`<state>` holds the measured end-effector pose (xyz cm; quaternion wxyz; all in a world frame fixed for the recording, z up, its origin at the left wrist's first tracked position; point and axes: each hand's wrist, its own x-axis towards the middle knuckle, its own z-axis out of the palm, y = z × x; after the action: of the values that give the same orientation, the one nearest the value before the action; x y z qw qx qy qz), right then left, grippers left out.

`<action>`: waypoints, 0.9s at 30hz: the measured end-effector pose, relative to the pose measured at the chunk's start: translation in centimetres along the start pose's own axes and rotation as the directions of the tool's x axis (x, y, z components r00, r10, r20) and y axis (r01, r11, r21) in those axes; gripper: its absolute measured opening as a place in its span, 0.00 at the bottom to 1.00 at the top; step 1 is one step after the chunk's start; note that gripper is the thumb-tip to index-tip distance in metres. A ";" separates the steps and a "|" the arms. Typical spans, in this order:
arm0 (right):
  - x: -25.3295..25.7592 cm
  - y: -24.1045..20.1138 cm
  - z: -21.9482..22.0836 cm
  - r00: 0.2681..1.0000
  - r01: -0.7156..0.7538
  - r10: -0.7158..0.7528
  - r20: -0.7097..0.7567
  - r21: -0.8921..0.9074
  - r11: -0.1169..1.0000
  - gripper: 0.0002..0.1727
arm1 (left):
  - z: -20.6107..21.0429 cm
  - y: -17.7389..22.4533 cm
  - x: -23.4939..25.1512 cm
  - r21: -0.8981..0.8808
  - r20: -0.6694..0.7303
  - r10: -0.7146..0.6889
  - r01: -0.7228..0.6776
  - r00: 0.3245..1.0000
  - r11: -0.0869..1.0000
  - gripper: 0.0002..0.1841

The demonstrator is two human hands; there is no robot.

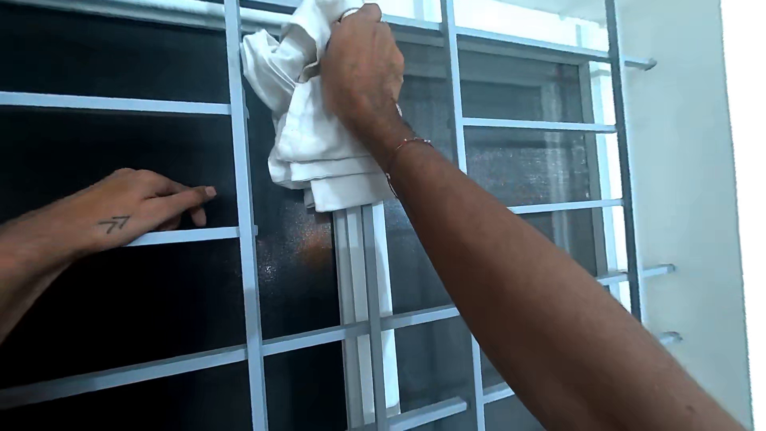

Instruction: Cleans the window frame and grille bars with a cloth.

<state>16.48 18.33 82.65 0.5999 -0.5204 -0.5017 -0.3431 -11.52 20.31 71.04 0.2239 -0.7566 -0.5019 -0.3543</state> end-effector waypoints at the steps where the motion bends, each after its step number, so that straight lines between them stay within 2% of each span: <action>1: -0.5 0.1 0.0 1.000 0.000 0.000 0.008 -0.019 1.000 0.28 | -0.1 -0.1 0.1 0.000 0.052 -0.043 0.043 0.998 0.999 0.29; 3: -1.8 0.4 -0.1 1.000 0.002 -0.001 0.017 -0.025 1.000 0.28 | -0.2 0.4 0.0 -0.010 0.099 -0.124 0.126 0.987 0.992 0.32; 6: -4.1 1.1 -0.1 1.000 -0.011 0.011 0.011 -0.024 1.000 0.25 | 0.2 0.7 -0.8 -0.055 0.042 -0.128 0.130 0.991 0.990 0.36; 9: -6.1 1.5 0.0 1.000 -0.016 0.016 0.010 -0.071 0.997 0.24 | 1.1 -0.3 -1.2 -0.059 -0.057 -0.102 0.099 0.993 0.993 0.38; 12: -7.6 2.0 0.0 0.999 0.024 -0.022 0.030 -0.098 0.995 0.27 | 2.6 -3.9 -1.0 0.032 -0.211 -0.012 0.019 0.977 0.999 0.44; 14: -8.7 2.6 0.0 0.996 0.084 -0.079 0.045 -0.107 0.991 0.24 | 3.1 -4.1 -2.1 0.114 -0.234 0.038 -0.012 0.972 0.993 0.47; 17: -9.7 3.4 0.2 0.981 0.192 -0.194 -0.006 -0.120 0.974 0.15 | 3.9 -4.4 -2.8 0.193 -0.272 0.061 -0.007 0.960 0.981 0.47; 19: -10.4 3.7 0.3 0.973 0.228 -0.230 -0.001 -0.108 0.968 0.13 | 4.1 -4.3 -2.9 0.201 -0.278 0.045 0.013 0.959 0.980 0.48; 24: -11.8 4.2 0.4 0.975 0.218 -0.220 -0.021 -0.086 0.972 0.12 | 4.5 -4.5 -2.2 0.176 -0.323 0.007 0.053 0.946 0.983 0.45; 27: -12.7 4.4 0.4 0.983 0.185 -0.185 0.013 -0.099 0.978 0.13 | 4.9 -5.3 -1.7 0.144 -0.336 0.004 0.047 0.942 0.989 0.45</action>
<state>17.19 18.25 69.20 0.5376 -0.5015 -0.5311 -0.4212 -15.32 24.78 66.52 0.3582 -0.6608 -0.4898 -0.4416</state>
